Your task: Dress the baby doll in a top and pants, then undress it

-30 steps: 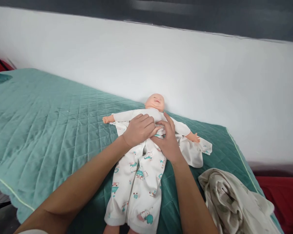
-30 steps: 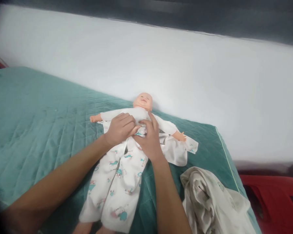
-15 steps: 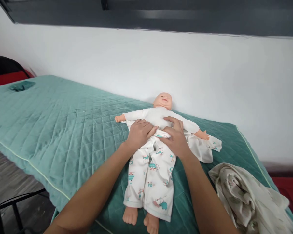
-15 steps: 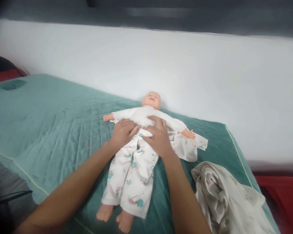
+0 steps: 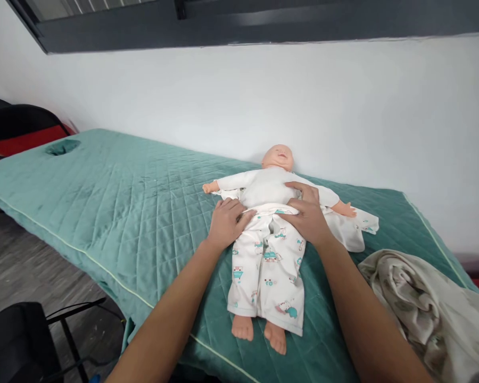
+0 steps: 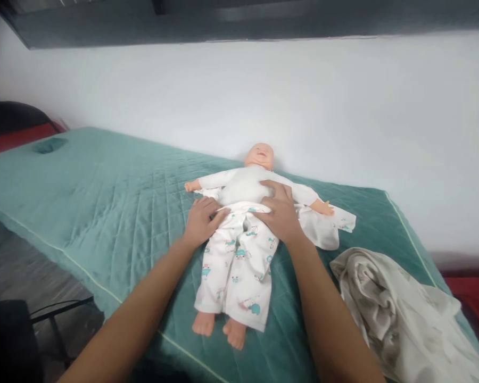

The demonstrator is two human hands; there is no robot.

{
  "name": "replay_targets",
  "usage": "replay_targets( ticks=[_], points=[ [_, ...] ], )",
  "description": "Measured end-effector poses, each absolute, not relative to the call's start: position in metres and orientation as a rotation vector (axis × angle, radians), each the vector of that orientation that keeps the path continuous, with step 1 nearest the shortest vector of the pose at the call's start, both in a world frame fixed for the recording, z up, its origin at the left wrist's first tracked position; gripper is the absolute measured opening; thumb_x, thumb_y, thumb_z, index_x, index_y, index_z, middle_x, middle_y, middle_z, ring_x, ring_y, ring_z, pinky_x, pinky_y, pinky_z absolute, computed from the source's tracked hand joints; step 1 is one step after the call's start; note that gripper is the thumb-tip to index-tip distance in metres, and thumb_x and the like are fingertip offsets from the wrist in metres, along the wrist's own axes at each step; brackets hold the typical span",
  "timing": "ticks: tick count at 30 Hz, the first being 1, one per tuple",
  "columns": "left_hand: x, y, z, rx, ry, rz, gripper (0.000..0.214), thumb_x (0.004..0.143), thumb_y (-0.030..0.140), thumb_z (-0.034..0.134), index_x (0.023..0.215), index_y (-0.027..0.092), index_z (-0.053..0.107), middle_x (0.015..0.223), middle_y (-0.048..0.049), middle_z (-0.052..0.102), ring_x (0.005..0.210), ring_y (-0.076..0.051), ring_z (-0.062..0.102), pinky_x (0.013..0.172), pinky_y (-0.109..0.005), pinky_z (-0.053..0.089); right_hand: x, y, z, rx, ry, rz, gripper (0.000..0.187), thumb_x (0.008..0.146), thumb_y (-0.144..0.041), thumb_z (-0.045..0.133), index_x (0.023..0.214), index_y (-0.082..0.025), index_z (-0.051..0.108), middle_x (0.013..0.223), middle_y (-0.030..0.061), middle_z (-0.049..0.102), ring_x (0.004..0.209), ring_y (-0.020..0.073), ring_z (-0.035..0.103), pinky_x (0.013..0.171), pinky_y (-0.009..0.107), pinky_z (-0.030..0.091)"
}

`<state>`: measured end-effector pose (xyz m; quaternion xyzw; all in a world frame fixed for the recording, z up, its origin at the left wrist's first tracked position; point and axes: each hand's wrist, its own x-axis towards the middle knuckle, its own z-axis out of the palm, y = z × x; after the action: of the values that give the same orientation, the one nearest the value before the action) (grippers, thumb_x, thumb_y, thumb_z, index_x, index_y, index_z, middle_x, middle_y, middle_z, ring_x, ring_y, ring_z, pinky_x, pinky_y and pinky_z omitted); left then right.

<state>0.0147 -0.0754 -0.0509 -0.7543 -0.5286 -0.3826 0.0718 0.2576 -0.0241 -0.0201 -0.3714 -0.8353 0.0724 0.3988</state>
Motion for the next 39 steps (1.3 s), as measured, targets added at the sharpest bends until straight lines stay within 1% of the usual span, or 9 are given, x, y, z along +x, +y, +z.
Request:
replay_targets(
  ticks=[6,9,12,17,22,29,31,34,39],
  points=[
    [0.015,-0.081,-0.054,-2.292,-1.500,-1.333,0.021,0.094,0.038,0.063,0.084,0.020,0.063,0.104,-0.0071,0.066,0.101,-0.020,0.060,0.085,-0.035,0.042,0.256,-0.034,-0.023,-1.000,-2.059,0.099,0.031,0.083,-0.034,0.073,0.060,-0.022,0.056,0.141,0.0044,0.054,0.128,0.0348,0.039,0.109,0.055,0.034],
    [0.015,-0.079,-0.055,-2.301,-1.447,-1.356,0.018,0.094,0.036,0.062,0.087,0.019,0.062,0.102,-0.0072,0.066,0.099,-0.020,0.060,0.086,-0.035,0.043,0.255,-0.045,-0.025,-1.062,-2.026,0.012,0.031,0.083,-0.036,0.072,0.060,-0.022,0.057,0.137,0.0068,0.054,0.124,0.0355,0.039,0.107,0.056,0.034],
    [0.014,-0.077,-0.057,-2.311,-1.446,-1.307,0.017,0.095,0.035,0.059,0.088,0.020,0.062,0.099,-0.0069,0.066,0.096,-0.021,0.059,0.085,-0.034,0.042,0.255,-0.059,-0.029,-1.115,-1.997,-0.057,0.029,0.083,-0.040,0.071,0.063,-0.022,0.060,0.123,0.0108,0.056,0.115,0.0347,0.043,0.102,0.056,0.034],
    [0.014,-0.077,-0.057,-2.301,-1.439,-1.207,0.018,0.096,0.033,0.058,0.084,0.020,0.062,0.089,-0.0058,0.065,0.089,-0.022,0.057,0.081,-0.035,0.039,0.258,-0.083,-0.037,-1.160,-1.988,-0.118,0.020,0.083,-0.029,0.067,0.065,-0.024,0.059,0.095,0.0078,0.060,0.096,0.0276,0.048,0.089,0.046,0.040],
    [0.016,-0.079,-0.055,-2.262,-1.424,-1.203,0.019,0.096,0.032,0.059,0.082,0.020,0.061,0.081,-0.0039,0.064,0.086,-0.022,0.057,0.088,-0.038,0.037,0.260,-0.096,-0.038,-1.211,-2.023,0.010,0.029,0.086,-0.034,0.061,0.061,-0.024,0.053,0.067,0.0033,0.057,0.079,0.0232,0.049,0.079,0.039,0.038],
    [0.017,-0.075,-0.060,-2.321,-1.593,-1.297,0.008,0.092,0.026,0.065,0.094,0.020,0.060,0.093,-0.0042,0.070,0.090,-0.022,0.062,0.088,-0.038,0.039,0.261,-0.097,-0.036,-1.559,-1.906,0.439,0.033,0.083,-0.049,0.060,0.064,-0.024,0.050,0.057,-0.0021,0.048,0.063,0.0182,0.048,0.062,0.031,0.032],
    [0.018,-0.076,-0.060,-2.340,-1.655,-1.381,0.008,0.090,0.023,0.066,0.096,0.020,0.061,0.096,-0.0038,0.071,0.090,-0.021,0.063,0.088,-0.037,0.040,0.264,-0.096,-0.035,-1.547,-1.874,0.576,0.037,0.083,-0.054,0.060,0.066,-0.023,0.050,0.058,-0.0035,0.047,0.062,0.0165,0.046,0.060,0.030,0.031],
    [0.023,-0.087,-0.059,-2.293,-1.793,-1.533,0.006,0.089,0.024,0.068,0.087,0.021,0.063,0.088,-0.0015,0.071,0.085,-0.020,0.062,0.084,-0.035,0.043,0.271,-0.093,-0.035,-1.483,-1.873,0.687,0.039,0.083,-0.059,0.061,0.070,-0.023,0.053,0.064,-0.0034,0.051,0.066,0.0163,0.047,0.061,0.029,0.034],
    [0.032,-0.124,-0.056,-2.209,-1.914,-1.814,0.021,0.088,0.040,0.069,0.080,0.021,0.063,0.082,-0.0006,0.067,0.079,-0.018,0.059,0.081,-0.033,0.044,0.276,-0.089,-0.035,-1.414,-1.884,0.776,0.034,0.083,-0.055,0.060,0.073,-0.023,0.056,0.071,-0.0026,0.056,0.071,0.0177,0.050,0.067,0.030,0.039]
  ],
)
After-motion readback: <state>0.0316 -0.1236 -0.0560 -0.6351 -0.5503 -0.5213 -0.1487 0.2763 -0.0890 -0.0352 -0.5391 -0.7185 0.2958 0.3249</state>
